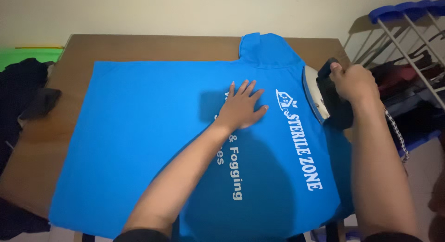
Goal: The person irons a blue t-shirt laid flat on a wooden table. They use a handheld iron to smooth the fabric, moving it back and forth across the shirt while holding it in place with their other hand.
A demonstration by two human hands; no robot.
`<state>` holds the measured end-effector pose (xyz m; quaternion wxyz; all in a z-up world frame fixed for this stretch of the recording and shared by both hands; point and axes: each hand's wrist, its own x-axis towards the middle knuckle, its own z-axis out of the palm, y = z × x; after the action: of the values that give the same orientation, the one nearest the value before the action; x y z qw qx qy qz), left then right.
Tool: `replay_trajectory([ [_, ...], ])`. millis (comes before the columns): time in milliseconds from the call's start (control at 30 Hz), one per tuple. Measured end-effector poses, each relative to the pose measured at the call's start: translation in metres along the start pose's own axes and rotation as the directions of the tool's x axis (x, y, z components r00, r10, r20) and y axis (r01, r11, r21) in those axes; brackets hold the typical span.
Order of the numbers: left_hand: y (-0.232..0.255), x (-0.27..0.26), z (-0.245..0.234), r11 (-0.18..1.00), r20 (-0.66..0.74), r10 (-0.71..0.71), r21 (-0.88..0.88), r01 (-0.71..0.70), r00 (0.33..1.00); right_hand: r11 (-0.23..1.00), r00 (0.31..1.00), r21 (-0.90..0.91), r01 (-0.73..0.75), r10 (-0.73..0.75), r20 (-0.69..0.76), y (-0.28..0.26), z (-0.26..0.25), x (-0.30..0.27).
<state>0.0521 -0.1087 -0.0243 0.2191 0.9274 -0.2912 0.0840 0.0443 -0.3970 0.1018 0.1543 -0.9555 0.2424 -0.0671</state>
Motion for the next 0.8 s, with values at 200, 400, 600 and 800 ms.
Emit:
replay_trajectory([
  [200,0.000,0.000,-0.001,1.000,0.014,-0.001,0.028,0.001,1.000,0.999,0.998,0.000,0.051,-0.051,-0.020,0.007,0.008,0.010],
  [400,-0.001,-0.002,-0.002,1.000,-0.012,-0.004,-0.031,0.004,1.000,0.997,0.998,-0.017,0.069,-0.069,0.001,0.013,0.007,0.008],
  [600,0.003,0.001,-0.005,0.999,0.053,-0.038,0.008,0.038,0.998,0.994,0.994,-0.004,0.107,-0.107,-0.001,0.000,0.013,0.023],
  [800,0.002,0.000,-0.006,0.999,0.043,-0.026,-0.023,0.027,0.999,0.995,0.995,0.014,0.096,-0.096,0.009,0.003,0.007,0.004],
])
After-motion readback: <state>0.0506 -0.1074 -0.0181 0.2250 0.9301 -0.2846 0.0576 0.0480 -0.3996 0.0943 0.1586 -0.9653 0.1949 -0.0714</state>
